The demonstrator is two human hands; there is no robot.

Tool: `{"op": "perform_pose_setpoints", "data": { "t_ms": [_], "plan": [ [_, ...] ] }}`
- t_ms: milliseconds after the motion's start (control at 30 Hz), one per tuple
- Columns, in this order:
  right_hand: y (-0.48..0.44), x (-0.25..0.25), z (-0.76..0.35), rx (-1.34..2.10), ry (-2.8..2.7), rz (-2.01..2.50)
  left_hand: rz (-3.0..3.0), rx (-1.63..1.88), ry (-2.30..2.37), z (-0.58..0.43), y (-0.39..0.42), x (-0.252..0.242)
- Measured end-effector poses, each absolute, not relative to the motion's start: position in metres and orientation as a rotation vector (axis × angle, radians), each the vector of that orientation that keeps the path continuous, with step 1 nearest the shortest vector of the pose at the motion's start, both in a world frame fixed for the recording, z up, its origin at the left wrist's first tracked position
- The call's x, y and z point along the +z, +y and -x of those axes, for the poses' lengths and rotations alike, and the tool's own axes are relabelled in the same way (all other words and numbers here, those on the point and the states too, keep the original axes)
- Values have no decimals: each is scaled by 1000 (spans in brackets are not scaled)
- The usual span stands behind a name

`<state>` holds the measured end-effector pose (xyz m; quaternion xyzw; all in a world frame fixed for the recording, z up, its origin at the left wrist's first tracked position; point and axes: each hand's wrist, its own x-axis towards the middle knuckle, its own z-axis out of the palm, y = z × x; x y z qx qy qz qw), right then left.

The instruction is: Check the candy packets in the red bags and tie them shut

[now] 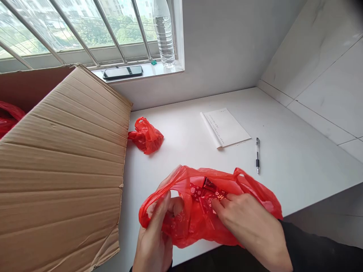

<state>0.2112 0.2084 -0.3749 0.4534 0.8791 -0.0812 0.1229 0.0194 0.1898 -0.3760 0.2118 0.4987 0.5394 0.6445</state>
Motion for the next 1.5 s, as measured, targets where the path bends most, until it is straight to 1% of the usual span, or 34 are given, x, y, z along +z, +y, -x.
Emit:
{"op": "perform_pose_setpoints", "data": {
  "t_ms": [100, 233, 433, 600, 800, 900, 1000, 1133, 1233, 1300, 1500],
  "plan": [
    [212, -378, -210, -347, 2400, -1228, -484, 1242, 1129, -22, 189, -376],
    [223, -385, -205, -437, 2477, -1284, -499, 1209, 1145, -24, 192, -374],
    [228, -388, -189, -476, 2372, -1300, -526, 1226, 1112, -24, 192, -379],
    [225, -394, -182, -497, 2432, -1300, -489, 1241, 1132, -21, 192, -381],
    [220, -408, -183, -553, 2480, -1299, -446, 1261, 1187, -23, 198, -368],
    [211, -419, -190, -610, 2596, -1438, -386, 1288, 1204, -24, 197, -362],
    [209, -418, -195, -772, 2642, -1575, -350, 1301, 1196, -21, 195, -360],
    [220, -397, -192, -1027, 2540, -1638, -400, 1177, 1140, -14, 195, -361],
    [227, -386, -189, -1186, 2554, -1628, -404, 1166, 1151, -13, 197, -361],
    [228, -385, -190, -1180, 2556, -1593, -400, 1192, 1147, -14, 197, -361],
    [228, -397, -204, -877, 2546, -1492, -370, 1285, 1188, -20, 193, -357]
  ]
}}
